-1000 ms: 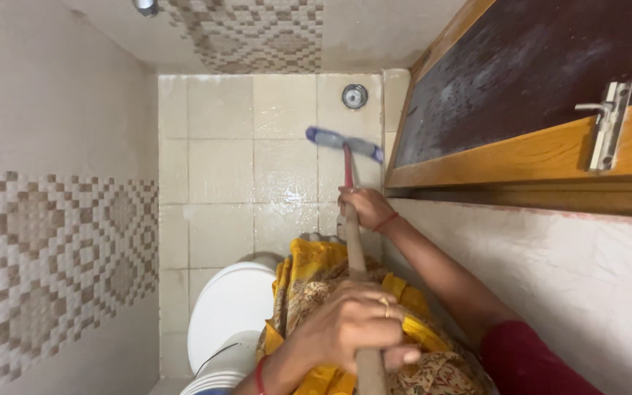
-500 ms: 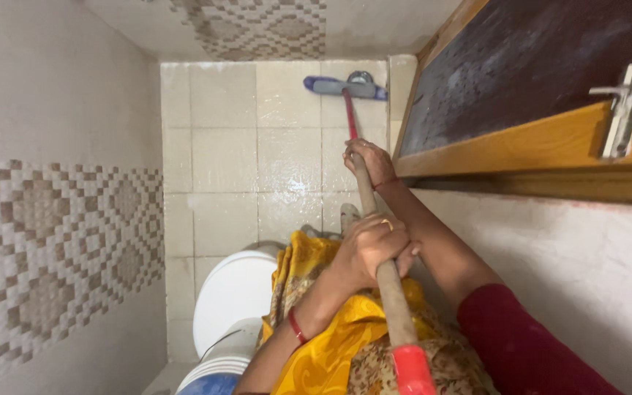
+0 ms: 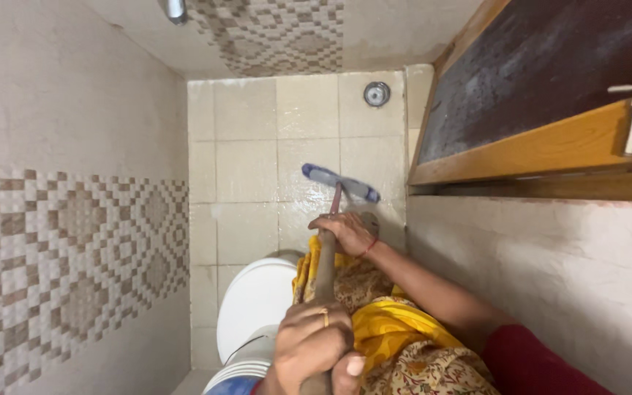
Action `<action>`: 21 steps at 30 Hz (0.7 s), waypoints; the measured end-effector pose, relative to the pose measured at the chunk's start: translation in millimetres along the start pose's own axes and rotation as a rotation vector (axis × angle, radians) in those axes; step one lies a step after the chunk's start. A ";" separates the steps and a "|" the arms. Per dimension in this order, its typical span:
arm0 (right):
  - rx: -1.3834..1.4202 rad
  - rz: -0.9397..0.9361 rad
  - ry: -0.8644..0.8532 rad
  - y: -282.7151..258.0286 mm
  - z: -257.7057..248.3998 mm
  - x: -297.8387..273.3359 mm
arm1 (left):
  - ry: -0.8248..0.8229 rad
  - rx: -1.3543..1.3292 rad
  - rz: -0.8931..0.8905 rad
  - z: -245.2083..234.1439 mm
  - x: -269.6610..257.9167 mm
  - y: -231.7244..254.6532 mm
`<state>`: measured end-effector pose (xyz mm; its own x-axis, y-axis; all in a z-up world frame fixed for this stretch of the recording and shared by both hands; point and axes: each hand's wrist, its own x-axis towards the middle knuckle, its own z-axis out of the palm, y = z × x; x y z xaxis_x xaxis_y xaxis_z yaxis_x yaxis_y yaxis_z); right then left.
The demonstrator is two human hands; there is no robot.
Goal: The person uses a floor wiper and water to clean the tiles in a bathroom. They pour water from a bucket and use the wiper to scrub the floor and push water into a drain while moving around the room.
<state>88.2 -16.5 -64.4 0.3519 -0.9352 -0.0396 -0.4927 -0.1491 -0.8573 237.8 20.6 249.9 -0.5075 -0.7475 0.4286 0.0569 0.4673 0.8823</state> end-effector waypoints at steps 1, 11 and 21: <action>0.051 0.105 -0.047 7.3 5.1 5.1 | 0.018 -0.013 0.008 3.5 -7.3 -5.8; -0.421 0.067 -0.016 133.4 -4.8 135.5 | 0.280 0.155 0.084 37.4 -56.7 -208.8; -0.031 0.060 -0.215 -8.1 37.9 76.2 | 0.305 0.143 -0.167 -49.0 -55.5 -45.1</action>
<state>149.2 -74.4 -80.0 0.4807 -0.8534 -0.2015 -0.5410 -0.1077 -0.8341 305.5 17.8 195.9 -0.2187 -0.9151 0.3388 -0.1368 0.3725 0.9179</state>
